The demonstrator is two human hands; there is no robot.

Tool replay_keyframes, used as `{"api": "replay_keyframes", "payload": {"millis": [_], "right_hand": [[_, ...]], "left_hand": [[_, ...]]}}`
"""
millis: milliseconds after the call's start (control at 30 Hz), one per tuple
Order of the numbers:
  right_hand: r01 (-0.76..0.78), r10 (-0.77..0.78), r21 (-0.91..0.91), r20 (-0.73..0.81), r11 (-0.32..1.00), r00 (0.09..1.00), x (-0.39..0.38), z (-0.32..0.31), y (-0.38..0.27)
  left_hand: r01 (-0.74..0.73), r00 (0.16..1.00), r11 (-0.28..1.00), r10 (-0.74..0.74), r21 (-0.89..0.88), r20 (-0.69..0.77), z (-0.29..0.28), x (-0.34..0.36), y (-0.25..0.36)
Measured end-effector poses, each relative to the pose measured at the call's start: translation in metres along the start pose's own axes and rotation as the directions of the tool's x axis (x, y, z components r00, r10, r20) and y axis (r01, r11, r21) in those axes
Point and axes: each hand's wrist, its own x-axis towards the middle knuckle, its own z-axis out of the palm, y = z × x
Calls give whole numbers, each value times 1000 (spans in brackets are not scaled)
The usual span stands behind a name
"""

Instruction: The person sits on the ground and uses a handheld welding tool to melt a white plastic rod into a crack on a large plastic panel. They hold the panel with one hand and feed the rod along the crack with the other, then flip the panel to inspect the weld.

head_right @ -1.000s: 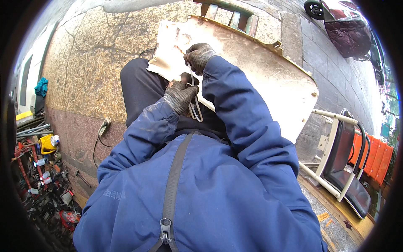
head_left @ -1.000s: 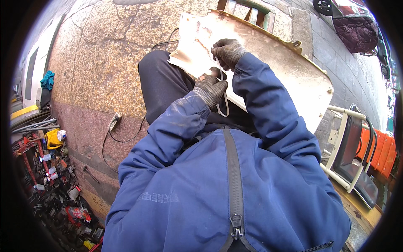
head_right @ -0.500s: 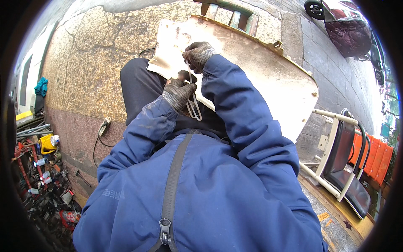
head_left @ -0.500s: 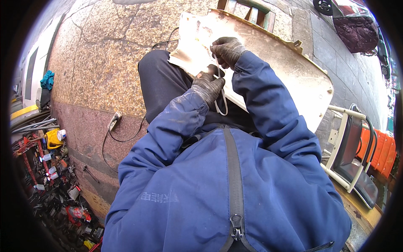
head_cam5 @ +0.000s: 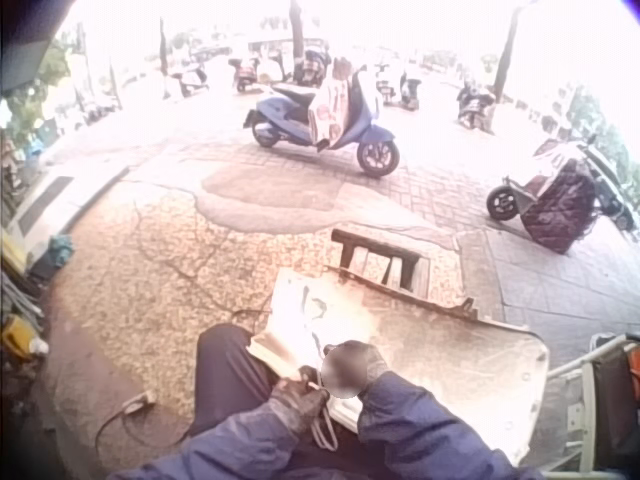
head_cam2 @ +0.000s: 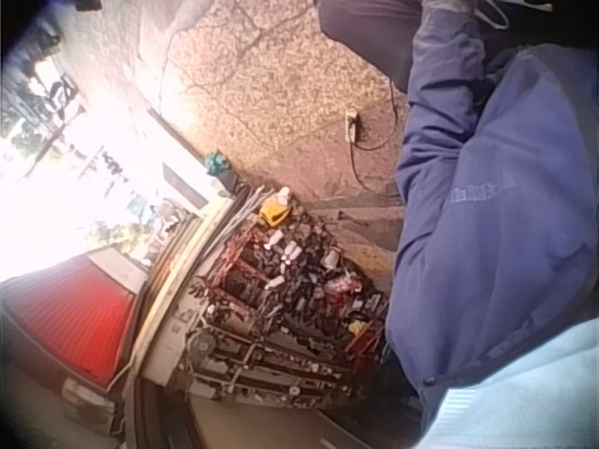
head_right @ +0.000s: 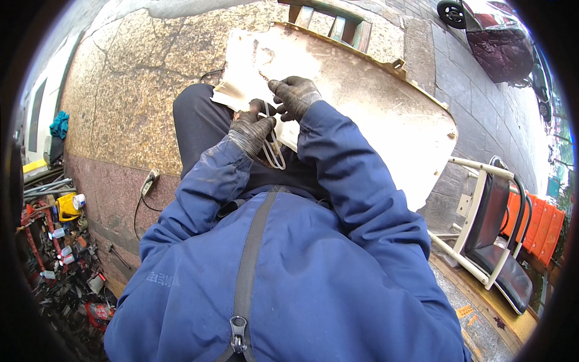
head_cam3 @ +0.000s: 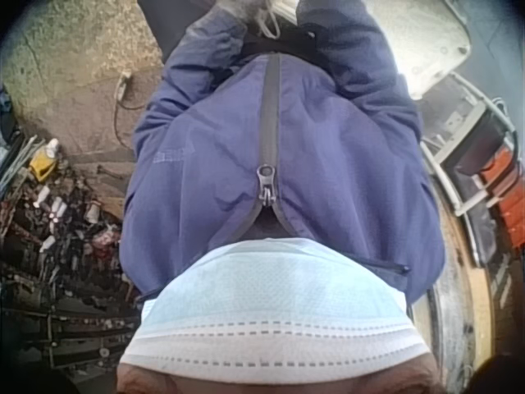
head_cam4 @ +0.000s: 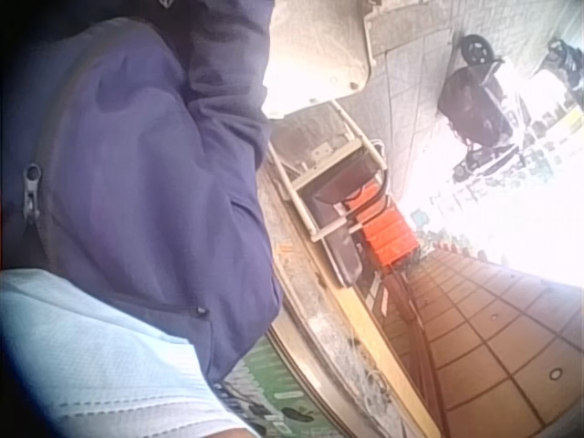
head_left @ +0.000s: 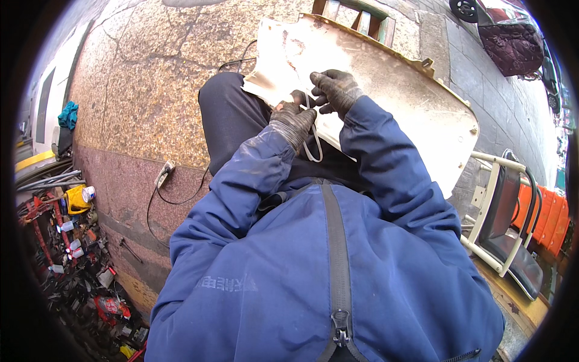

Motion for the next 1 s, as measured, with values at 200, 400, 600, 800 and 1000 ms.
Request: {"api": "replay_keyframes", "payload": {"millis": [200,400,600,800,1000], "right_hand": [[-49,48,36,10,998,999,-29,5,25],[54,-49,-28,134,998,990,-50,7,51],[64,-37,-84,285,994,958,-52,8,54],[12,6,-68,256,998,967,-62,6,50],[109,-104,-45,105,993,989,-86,-18,43]], "left_hand": [[42,999,997,-41,-66,16,5,10,-26],[82,995,988,-73,-132,74,0,23,-27],[91,991,957,-59,-276,123,-13,7,4],[70,994,953,-43,-295,97,-16,2,14],[63,993,961,-34,-267,114,-21,-7,19]]}}
